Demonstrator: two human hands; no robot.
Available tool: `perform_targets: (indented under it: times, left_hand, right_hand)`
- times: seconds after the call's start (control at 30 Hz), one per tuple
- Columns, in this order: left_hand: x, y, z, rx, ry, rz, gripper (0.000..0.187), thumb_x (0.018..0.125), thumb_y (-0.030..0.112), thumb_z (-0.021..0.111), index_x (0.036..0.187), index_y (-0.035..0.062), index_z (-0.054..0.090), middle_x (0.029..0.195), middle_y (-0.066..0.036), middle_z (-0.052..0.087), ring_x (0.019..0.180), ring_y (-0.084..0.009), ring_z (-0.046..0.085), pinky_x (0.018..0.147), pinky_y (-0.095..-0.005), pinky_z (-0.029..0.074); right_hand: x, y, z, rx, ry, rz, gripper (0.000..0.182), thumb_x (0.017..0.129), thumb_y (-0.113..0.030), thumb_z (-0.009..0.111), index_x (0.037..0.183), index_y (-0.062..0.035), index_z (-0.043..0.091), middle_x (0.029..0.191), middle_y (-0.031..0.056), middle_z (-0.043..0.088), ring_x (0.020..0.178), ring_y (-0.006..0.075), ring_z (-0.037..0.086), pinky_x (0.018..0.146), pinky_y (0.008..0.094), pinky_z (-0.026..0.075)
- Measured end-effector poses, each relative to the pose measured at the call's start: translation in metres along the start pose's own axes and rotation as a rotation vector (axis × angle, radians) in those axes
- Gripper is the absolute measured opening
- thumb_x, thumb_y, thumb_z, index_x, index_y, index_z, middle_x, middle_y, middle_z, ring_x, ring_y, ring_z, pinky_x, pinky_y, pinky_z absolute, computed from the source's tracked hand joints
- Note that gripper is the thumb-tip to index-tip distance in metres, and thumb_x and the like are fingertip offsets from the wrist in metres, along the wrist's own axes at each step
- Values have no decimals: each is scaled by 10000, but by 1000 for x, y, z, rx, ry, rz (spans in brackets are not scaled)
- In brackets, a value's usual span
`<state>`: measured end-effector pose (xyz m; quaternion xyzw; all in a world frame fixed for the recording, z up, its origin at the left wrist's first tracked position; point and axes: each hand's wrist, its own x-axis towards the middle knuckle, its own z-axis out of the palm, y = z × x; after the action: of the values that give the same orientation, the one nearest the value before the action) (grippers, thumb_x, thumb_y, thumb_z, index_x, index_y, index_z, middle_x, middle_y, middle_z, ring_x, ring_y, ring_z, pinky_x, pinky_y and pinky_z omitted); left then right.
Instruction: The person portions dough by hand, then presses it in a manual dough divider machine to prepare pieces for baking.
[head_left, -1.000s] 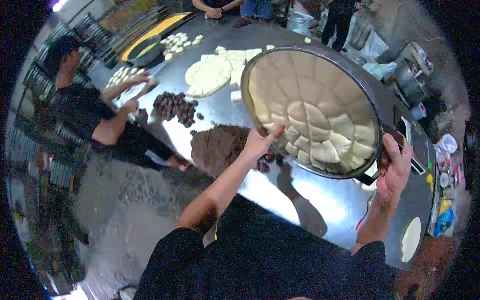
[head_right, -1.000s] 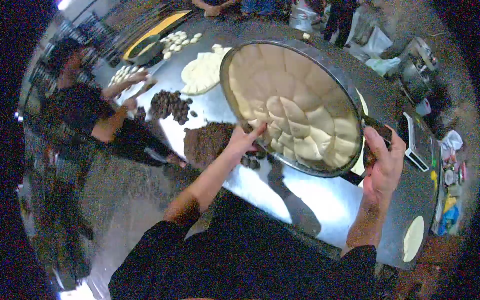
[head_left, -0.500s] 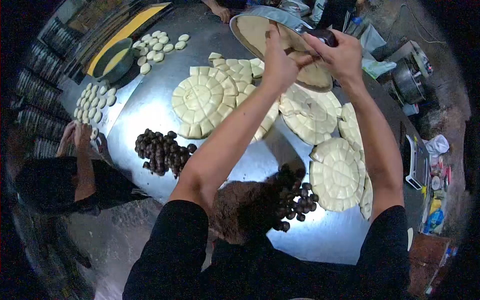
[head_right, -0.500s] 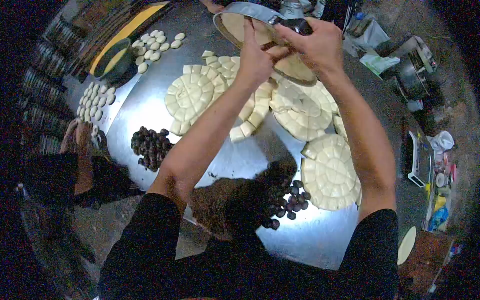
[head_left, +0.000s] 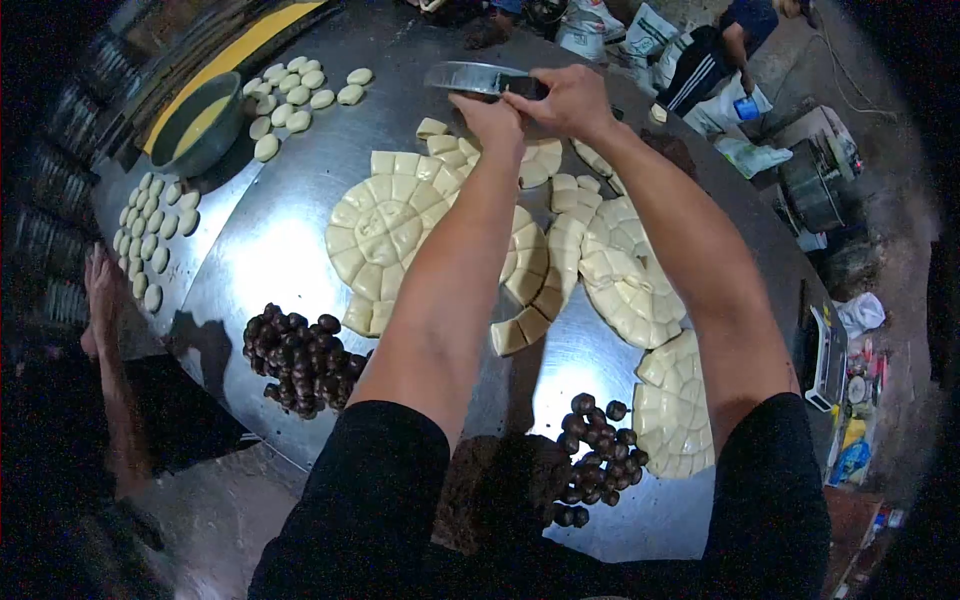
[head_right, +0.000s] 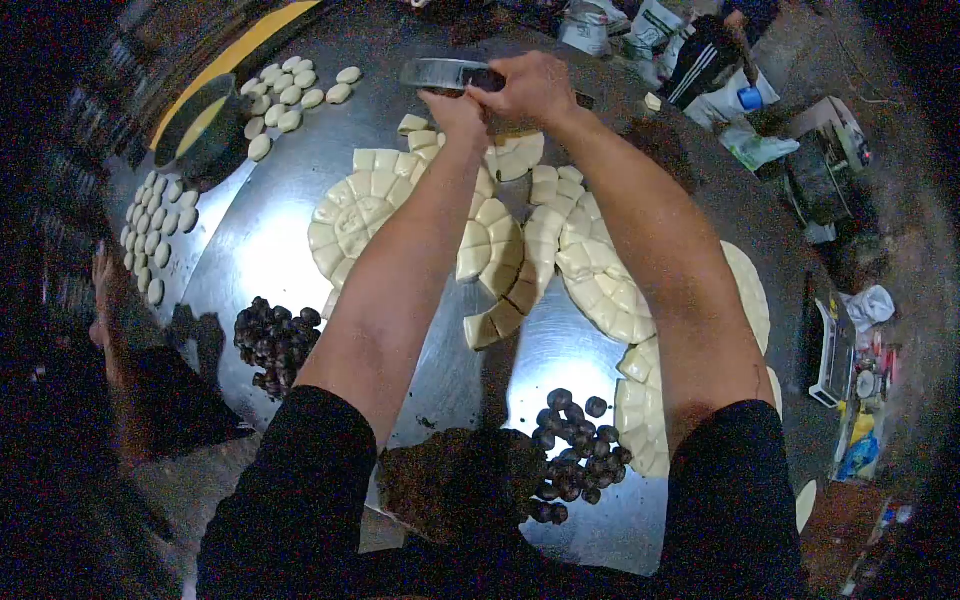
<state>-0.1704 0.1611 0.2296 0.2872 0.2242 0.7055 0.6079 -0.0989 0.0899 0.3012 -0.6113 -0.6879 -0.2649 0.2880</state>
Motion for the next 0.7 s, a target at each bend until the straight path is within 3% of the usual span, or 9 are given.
perform_targets:
  times: [0.07, 0.13, 0.17, 0.27, 0.4, 0.47, 0.53, 0.6, 0.7]
  left_hand:
    - [6, -9, -25, 68, -38, 3, 770, 754, -111, 555, 1416, 2, 177, 1327, -183, 437, 1138, -251, 520, 956, -357, 446]
    - [11, -18, -45, 319, 24, -245, 783, 761, -47, 594, 1419, 1, 173, 1329, -185, 440, 1144, -252, 519, 960, -367, 442]
    - [15, -14, -52, 322, 31, -243, 783, 761, -47, 594, 1419, 1, 173, 1329, -185, 440, 1144, -252, 519, 960, -367, 442]
    - [20, -5, -66, 631, -308, -450, 735, 814, 22, 623, 1412, 52, 197, 1261, -180, 477, 1089, -295, 541, 890, -385, 476]
    - [-34, 71, -62, 675, -396, -498, 617, 865, 111, 621, 1397, 11, 325, 1198, -157, 545, 959, -234, 605, 836, -314, 496]
    - [-73, 107, -74, 432, -553, -541, 475, 891, 146, 600, 1321, 5, 454, 1147, -147, 586, 925, -214, 623, 838, -300, 502]
    - [-122, 156, -81, 413, -688, -542, 408, 907, 145, 578, 1278, -3, 499, 1117, -136, 615, 985, -212, 624, 867, -314, 503]
    - [-168, 193, -101, 603, -814, -578, 349, 921, 122, 570, 1240, -14, 526, 1107, -126, 633, 1035, -208, 618, 901, -327, 498]
    - [-233, 234, -145, 463, -893, -722, 339, 928, 77, 567, 1247, -24, 515, 1150, -138, 630, 1087, -209, 600, 933, -341, 480]
  right_hand:
    - [0, 0, 11, -57, -45, -50, 428, 739, -526, 707, 836, -109, 720, 641, 143, 638, 639, 333, 640, 603, 417, 512]
    - [3, 5, 19, 3, -137, -55, 408, 758, -504, 700, 840, -105, 719, 631, 142, 634, 652, 351, 636, 618, 431, 512]
    - [7, 8, 26, -42, -141, -61, 405, 760, -487, 704, 862, -95, 720, 668, 158, 645, 688, 352, 643, 648, 439, 511]
    - [16, 19, 35, 84, -307, 114, 423, 744, -480, 718, 901, -88, 720, 723, 166, 664, 741, 348, 653, 684, 444, 513]
    - [15, 23, 40, -185, -182, 154, 471, 713, -496, 728, 993, -118, 717, 805, 150, 690, 793, 330, 668, 743, 432, 532]
    - [26, 23, 31, -161, -169, 176, 471, 711, -501, 727, 997, -127, 718, 815, 146, 693, 802, 328, 669, 752, 430, 533]
    - [32, 25, 28, -141, -165, 194, 471, 710, -505, 725, 1000, -135, 720, 826, 143, 695, 812, 325, 670, 761, 428, 534]
    - [40, 32, 28, -205, -134, 254, 550, 719, -580, 670, 1077, -163, 692, 855, 135, 700, 867, 302, 681, 812, 428, 540]
    - [39, 48, 29, -239, -25, 252, 541, 720, -585, 664, 1080, -182, 689, 830, 98, 703, 819, 277, 684, 767, 435, 546]
